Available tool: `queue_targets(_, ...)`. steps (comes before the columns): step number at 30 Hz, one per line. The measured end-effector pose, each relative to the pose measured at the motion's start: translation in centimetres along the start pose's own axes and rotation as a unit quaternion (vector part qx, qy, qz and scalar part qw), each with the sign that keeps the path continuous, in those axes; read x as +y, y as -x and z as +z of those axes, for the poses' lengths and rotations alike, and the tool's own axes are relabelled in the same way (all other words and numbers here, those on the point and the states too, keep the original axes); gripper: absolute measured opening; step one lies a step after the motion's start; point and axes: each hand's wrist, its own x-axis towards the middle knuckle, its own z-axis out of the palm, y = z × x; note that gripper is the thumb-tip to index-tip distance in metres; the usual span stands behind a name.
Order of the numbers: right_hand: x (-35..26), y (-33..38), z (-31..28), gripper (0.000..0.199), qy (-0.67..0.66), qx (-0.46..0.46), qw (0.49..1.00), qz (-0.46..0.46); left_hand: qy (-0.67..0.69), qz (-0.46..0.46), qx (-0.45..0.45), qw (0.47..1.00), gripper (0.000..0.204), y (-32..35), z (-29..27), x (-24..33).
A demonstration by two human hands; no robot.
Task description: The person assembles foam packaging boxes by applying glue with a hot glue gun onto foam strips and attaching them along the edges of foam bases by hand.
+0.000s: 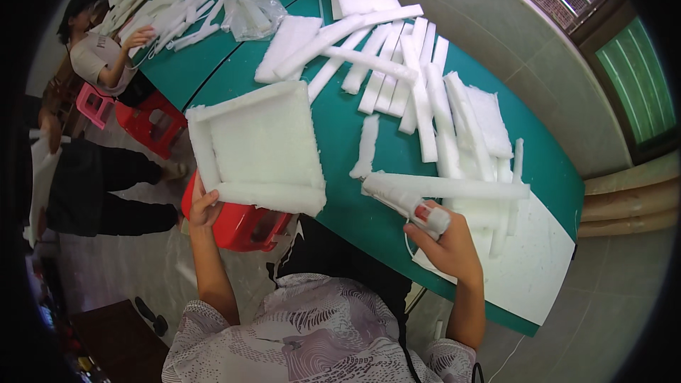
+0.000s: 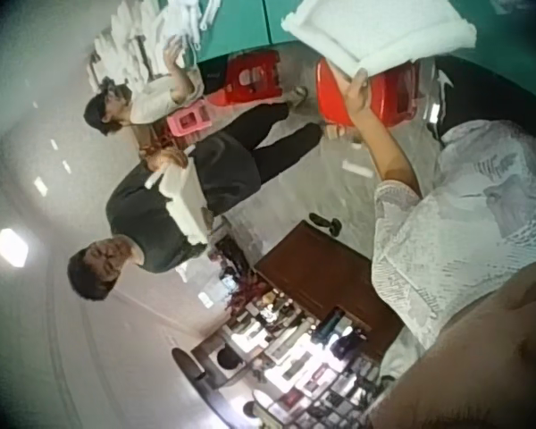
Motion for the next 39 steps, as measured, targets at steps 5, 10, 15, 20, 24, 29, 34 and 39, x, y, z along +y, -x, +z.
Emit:
queue_targets(5,0.1,-0.3,-0.7,0.026,-0.097,0.003,0.994,0.051,-0.025,0.01,0.005,1.0,0.098,-0.3,0.5,-0.2)
queue_targets(10,0.5,0.1,-1.5,0.029,-0.15,0.022,0.986,0.072,-0.043,0.013,-0.002,0.999,0.098,-0.2,0.8,-0.3)
queue_targets(15,1.4,-0.5,-2.1,0.025,-0.152,0.091,0.982,0.064,-0.046,0.008,0.024,0.999,0.098,0.1,0.9,-0.5)
queue_targets(20,0.8,0.1,-3.4,0.024,-0.159,0.137,0.976,0.064,-0.058,0.003,0.023,0.998,0.098,0.1,0.9,-0.4)
queue_targets(24,0.4,0.5,-3.6,0.025,-0.149,0.19,0.97,-0.014,-0.058,-0.001,0.019,0.998,0.098,0.0,1.2,-0.7)
queue_targets(29,1.7,0.4,-3.1,0.03,-0.116,0.262,0.956,-0.058,-0.063,0.003,0.013,0.998,0.098,-0.4,1.7,-0.7)
queue_targets(34,2.5,1.3,-4.2,0.03,-0.115,0.263,0.95,-0.122,-0.063,0.012,0.011,0.998,0.097,-0.3,1.7,-0.8)
queue_targets(39,3.1,1.0,-5.1,0.036,0.047,0.308,0.95,-0.015,-0.075,0.02,0.009,0.997,0.093,0.0,1.1,-0.9)
